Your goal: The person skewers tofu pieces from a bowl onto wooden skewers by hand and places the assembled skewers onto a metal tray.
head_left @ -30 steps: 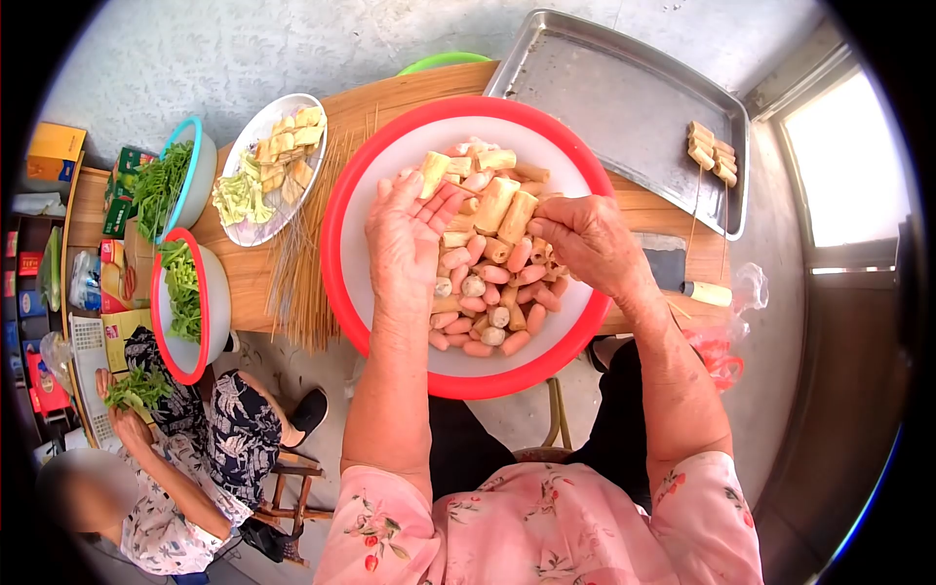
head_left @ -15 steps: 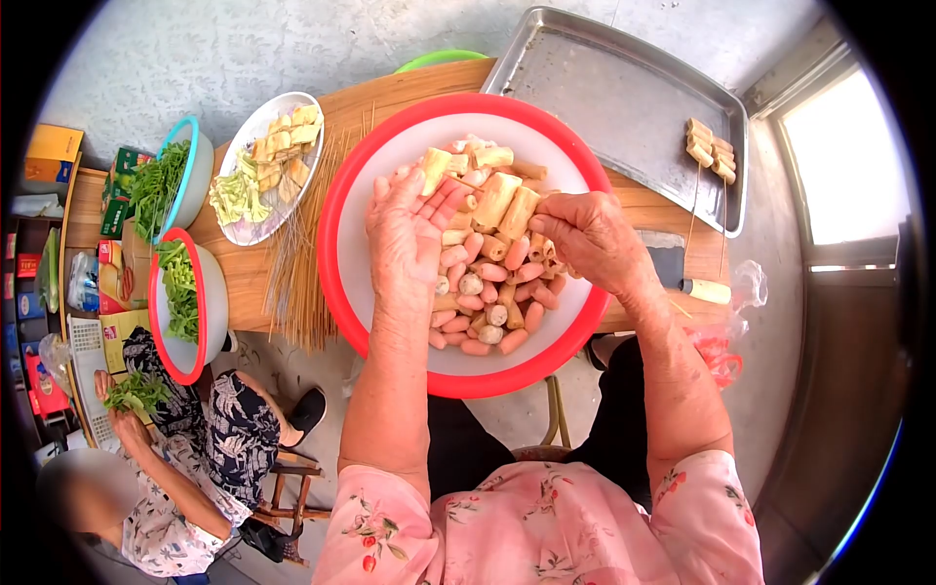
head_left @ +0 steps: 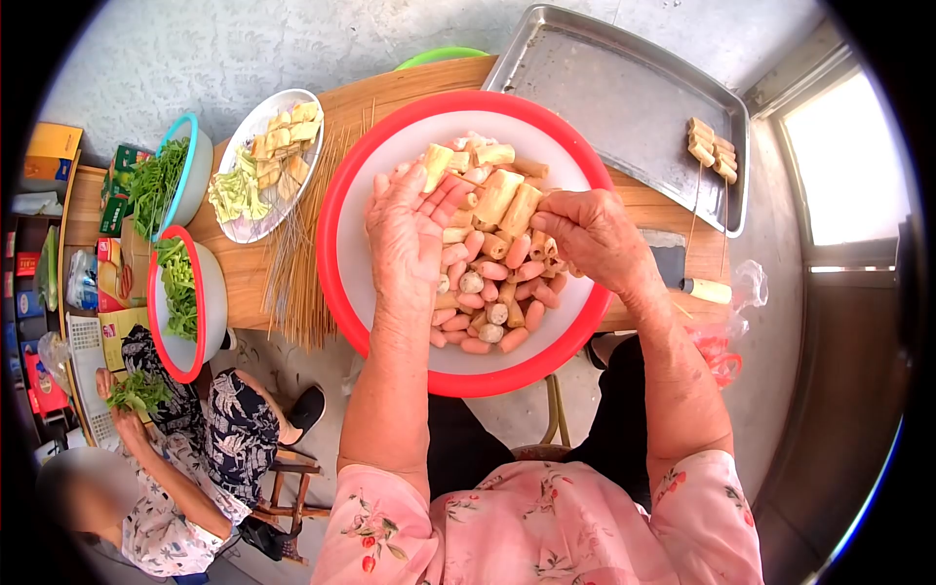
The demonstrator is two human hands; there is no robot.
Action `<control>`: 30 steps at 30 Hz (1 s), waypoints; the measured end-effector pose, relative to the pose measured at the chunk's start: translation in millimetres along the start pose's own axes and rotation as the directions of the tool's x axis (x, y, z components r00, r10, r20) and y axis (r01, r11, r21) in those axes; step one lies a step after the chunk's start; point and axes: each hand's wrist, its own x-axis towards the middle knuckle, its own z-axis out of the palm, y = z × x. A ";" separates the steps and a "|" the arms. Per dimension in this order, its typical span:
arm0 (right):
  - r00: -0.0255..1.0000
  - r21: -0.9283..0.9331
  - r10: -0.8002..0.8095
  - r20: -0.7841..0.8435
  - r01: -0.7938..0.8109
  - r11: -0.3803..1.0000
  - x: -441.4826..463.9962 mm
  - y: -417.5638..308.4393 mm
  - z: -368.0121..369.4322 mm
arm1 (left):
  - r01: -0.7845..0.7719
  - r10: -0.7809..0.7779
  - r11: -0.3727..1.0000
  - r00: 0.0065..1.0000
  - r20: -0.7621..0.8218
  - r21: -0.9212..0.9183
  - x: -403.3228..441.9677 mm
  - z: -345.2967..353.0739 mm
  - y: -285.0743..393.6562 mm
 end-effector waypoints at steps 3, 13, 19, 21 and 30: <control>1.000 0.010 0.015 -0.001 -0.015 1.000 -1.4 -3.1 -0.5 | -0.011 0.011 1.000 1.000 -0.023 -0.013 -1.4 1.6 2.5; 1.000 0.026 -0.014 -0.019 0.015 1.000 -0.5 2.1 6.4 | 0.006 -0.006 1.000 1.000 0.003 -0.005 -0.2 0.2 0.8; 0.995 -0.026 -0.081 -0.060 0.080 0.996 -1.7 4.4 9.0 | 0.004 -0.004 0.999 1.000 -0.007 0.041 -2.1 0.3 0.6; 0.995 -0.020 -0.079 -0.055 0.078 0.997 -1.3 5.2 8.9 | 0.064 -0.063 0.997 0.998 -0.019 0.034 -7.4 2.6 3.2; 0.999 0.079 0.048 0.021 -0.049 0.996 -4.2 -5.2 4.2 | 0.105 -0.104 0.993 0.994 -0.018 0.056 -0.5 -3.6 5.3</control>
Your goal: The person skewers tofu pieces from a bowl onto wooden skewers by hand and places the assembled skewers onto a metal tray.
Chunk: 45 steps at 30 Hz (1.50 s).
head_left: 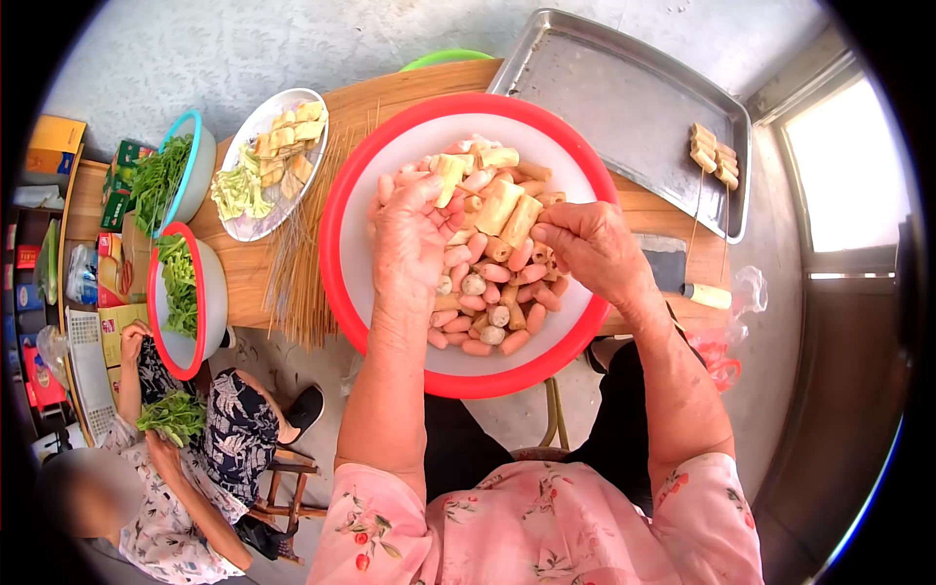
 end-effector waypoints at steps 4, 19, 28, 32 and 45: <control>0.999 -0.015 0.053 0.006 -0.053 0.998 -0.4 0.7 0.1 | -0.036 0.035 0.999 0.998 0.057 0.014 -4.7 3.8 -0.7; 0.984 -0.101 -0.160 -0.073 0.153 0.983 6.2 5.1 11.4 | 0.066 -0.074 0.992 0.995 0.067 0.109 -22.2 16.2 -5.2; 0.982 -0.197 -0.174 -0.074 0.156 0.968 2.9 8.9 10.0 | 0.048 -0.058 0.993 0.994 0.090 0.105 -19.2 12.0 5.1; 0.971 -0.192 -0.210 -0.110 0.187 0.963 1.0 9.3 16.5 | -0.068 0.065 0.997 0.996 0.066 0.047 -17.7 12.0 -2.3; 0.974 -0.213 -0.205 -0.100 0.180 0.960 2.6 6.9 19.3 | 0.005 -0.009 0.999 0.994 0.106 0.033 -23.5 14.4 -7.9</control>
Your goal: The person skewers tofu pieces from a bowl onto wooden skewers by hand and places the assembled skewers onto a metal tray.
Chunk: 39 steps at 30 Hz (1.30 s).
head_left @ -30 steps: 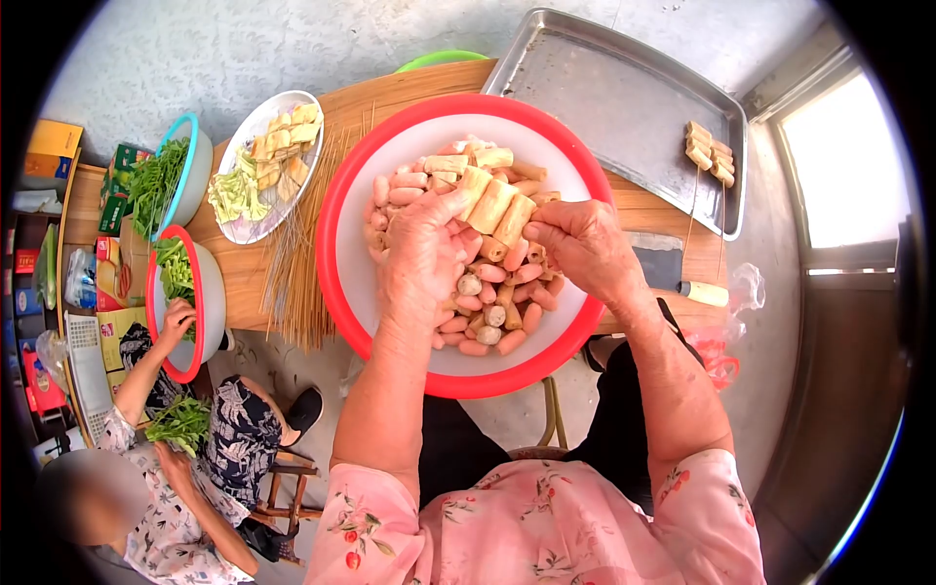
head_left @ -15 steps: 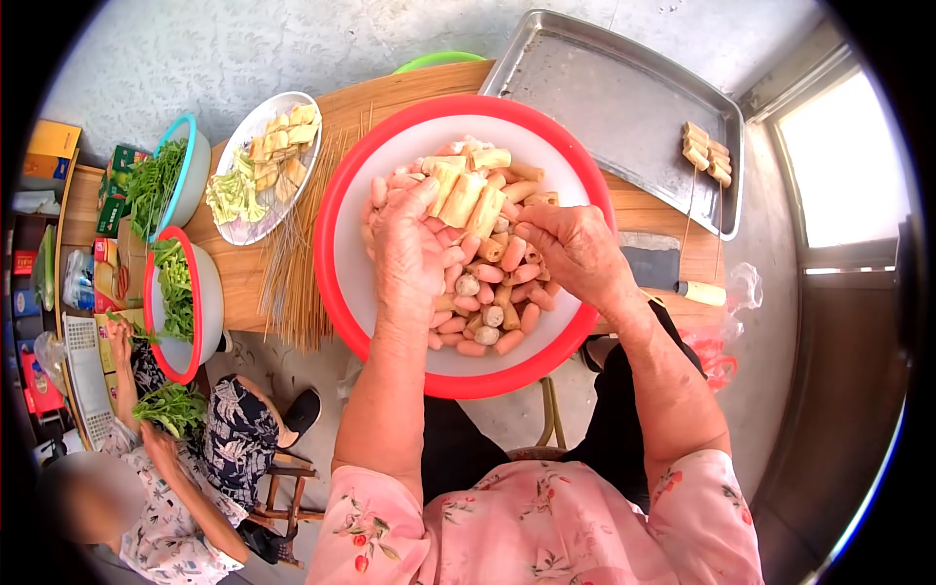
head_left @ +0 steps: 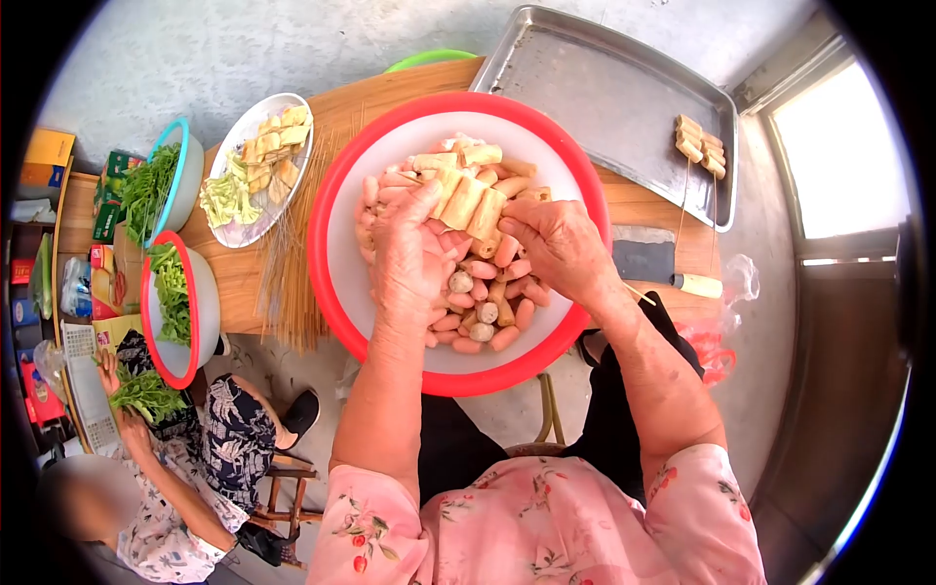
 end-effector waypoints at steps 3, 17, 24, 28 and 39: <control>0.996 0.091 0.009 -0.090 -0.001 0.996 2.9 4.5 -11.9 | 0.016 -0.014 0.992 1.000 -0.017 0.126 -6.2 4.8 1.0; 0.923 0.225 0.134 -0.360 -0.054 0.973 13.9 22.3 -44.3 | -0.820 -0.067 -0.218 0.554 0.830 0.530 -8.1 23.4 -78.8; 0.942 0.266 0.167 -0.290 -0.089 0.960 10.8 19.4 -45.2 | -0.818 -0.194 -0.405 0.514 0.836 0.409 -1.1 24.9 -89.6; 0.943 0.212 0.145 -0.300 -0.083 0.974 11.4 19.2 -43.5 | -0.829 -0.046 -0.364 0.471 0.881 0.424 10.5 13.9 -101.5; 0.967 0.189 0.169 -0.192 -0.133 0.973 8.3 13.1 -43.2 | -0.127 0.101 0.958 0.988 0.113 0.256 -5.6 9.6 -14.2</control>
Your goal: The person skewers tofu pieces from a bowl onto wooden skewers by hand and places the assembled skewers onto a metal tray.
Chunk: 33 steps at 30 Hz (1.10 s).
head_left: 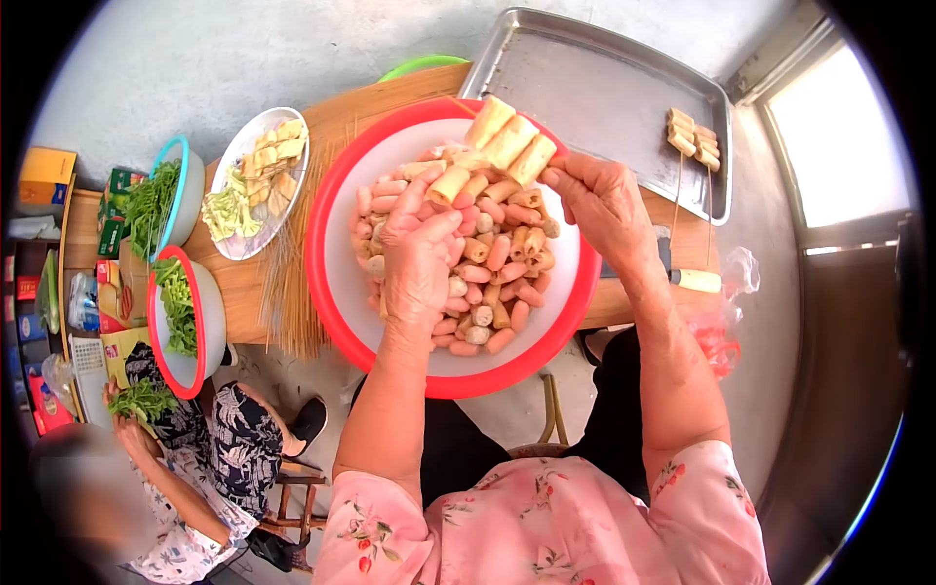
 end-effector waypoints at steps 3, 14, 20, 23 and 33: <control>0.991 0.055 -0.004 0.136 -0.004 0.998 -8.2 -14.8 5.5 | -0.041 0.043 0.994 0.999 0.017 -0.101 4.0 -10.8 14.0; 0.965 -0.066 -0.029 0.259 0.048 0.997 -17.2 -11.7 17.5 | -0.041 -0.004 0.968 0.984 -0.179 -0.246 20.4 -35.7 12.2; 0.958 -0.058 -0.080 0.275 0.099 0.993 -19.6 -4.8 20.1 | -0.012 -0.051 0.943 0.982 -0.181 -0.334 21.4 -39.2 14.3; 0.960 -0.084 -0.071 0.270 0.096 0.992 -20.1 -8.6 19.1 | -0.011 -0.052 0.940 0.983 -0.175 -0.340 21.6 -39.2 14.1; 0.963 -0.154 -0.042 0.265 0.085 0.984 -17.2 -5.1 18.3 | 0.002 -0.067 0.947 0.979 -0.192 -0.322 23.3 -38.6 14.5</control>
